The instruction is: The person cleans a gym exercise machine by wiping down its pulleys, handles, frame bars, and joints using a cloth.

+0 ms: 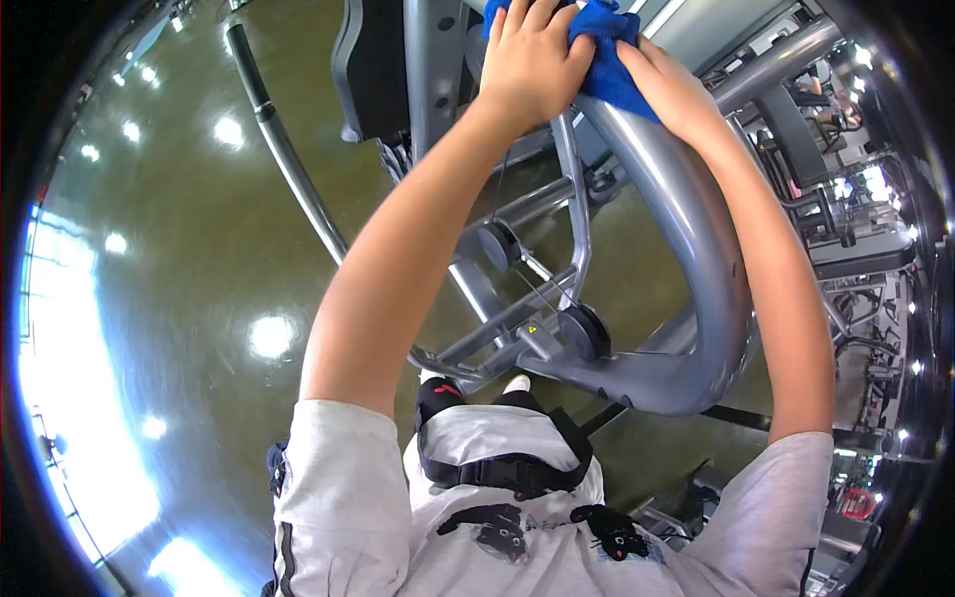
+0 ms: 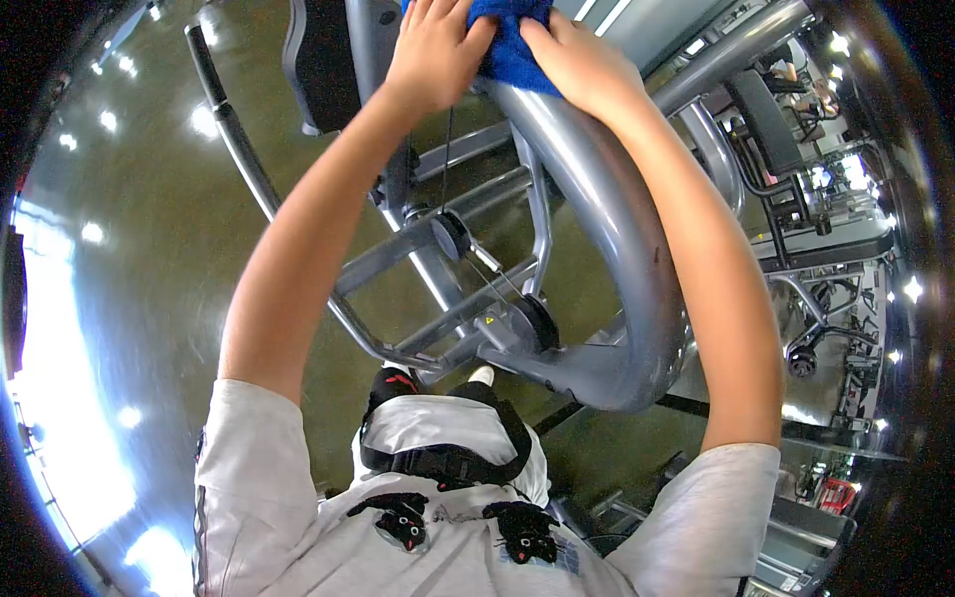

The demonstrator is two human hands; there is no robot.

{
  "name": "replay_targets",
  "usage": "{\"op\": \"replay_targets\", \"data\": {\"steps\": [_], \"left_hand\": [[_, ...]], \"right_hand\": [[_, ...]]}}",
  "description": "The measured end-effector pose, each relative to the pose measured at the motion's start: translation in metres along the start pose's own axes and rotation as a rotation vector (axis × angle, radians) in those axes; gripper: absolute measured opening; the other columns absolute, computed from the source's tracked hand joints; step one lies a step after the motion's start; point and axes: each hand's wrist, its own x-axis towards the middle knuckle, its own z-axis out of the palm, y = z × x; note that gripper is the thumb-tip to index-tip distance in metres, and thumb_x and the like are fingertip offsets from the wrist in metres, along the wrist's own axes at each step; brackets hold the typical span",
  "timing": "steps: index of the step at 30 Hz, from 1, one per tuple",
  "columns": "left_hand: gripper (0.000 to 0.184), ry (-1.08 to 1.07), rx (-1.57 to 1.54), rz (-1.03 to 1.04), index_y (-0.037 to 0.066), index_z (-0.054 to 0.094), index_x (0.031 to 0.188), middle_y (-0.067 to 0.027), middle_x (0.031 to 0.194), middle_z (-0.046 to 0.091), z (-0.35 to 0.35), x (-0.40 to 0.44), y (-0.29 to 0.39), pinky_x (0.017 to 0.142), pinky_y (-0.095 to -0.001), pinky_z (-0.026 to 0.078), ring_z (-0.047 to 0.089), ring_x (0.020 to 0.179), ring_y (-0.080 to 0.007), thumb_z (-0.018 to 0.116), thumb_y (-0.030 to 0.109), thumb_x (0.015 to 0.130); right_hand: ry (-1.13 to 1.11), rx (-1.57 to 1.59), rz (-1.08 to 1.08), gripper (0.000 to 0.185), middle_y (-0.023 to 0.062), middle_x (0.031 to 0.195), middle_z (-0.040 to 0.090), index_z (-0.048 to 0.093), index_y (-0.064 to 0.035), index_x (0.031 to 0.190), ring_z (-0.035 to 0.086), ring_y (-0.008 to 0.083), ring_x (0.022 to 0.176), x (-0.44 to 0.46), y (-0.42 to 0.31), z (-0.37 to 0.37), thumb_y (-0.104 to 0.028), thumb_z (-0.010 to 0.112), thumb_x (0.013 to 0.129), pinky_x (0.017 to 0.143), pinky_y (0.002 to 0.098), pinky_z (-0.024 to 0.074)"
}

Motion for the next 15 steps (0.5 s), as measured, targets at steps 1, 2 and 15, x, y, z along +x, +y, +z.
{"op": "replay_targets", "data": {"steps": [1, 2, 15], "left_hand": [[0.051, 0.032, -0.065, -0.032, 0.002, 0.039, 0.132, -0.0214, 0.138, 0.035, 0.000, -0.012, 0.004, 0.109, -0.0495, 0.020, 0.024, 0.132, -0.0420, 0.043, 0.027, 0.088], [0.051, 0.105, -0.150, -0.018, 0.004, 0.040, 0.133, -0.0229, 0.139, 0.034, 0.007, -0.025, 0.006, 0.109, -0.0491, 0.019, 0.022, 0.132, -0.0451, 0.045, 0.025, 0.086], [0.042, -0.446, -1.343, -0.659, 0.012, 0.039, 0.137, -0.0158, 0.136, 0.043, -0.011, -0.178, 0.079, 0.109, -0.0325, 0.020, 0.034, 0.130, -0.0247, 0.041, 0.025, 0.097]], "right_hand": [[0.003, -0.005, 0.004, 0.048, 0.0232, 0.118, 0.053, 0.047, -0.0012, 0.121, 0.051, 0.0377, 0.110, -0.008, -0.003, 0.003, -0.039, 0.040, 0.092, 0.094, 0.0386, 0.0385], [0.124, -0.137, -0.090, 0.046, 0.0230, 0.117, 0.054, 0.047, -0.0052, 0.122, 0.053, 0.0400, 0.106, -0.018, -0.007, 0.008, -0.036, 0.045, 0.089, 0.090, 0.0433, 0.0422], [0.385, -0.421, -0.277, 0.042, 0.0124, 0.128, 0.054, 0.057, -0.0121, 0.124, 0.046, 0.0277, 0.124, -0.161, -0.061, 0.071, -0.015, 0.057, 0.082, 0.108, 0.0475, 0.0222]]}}
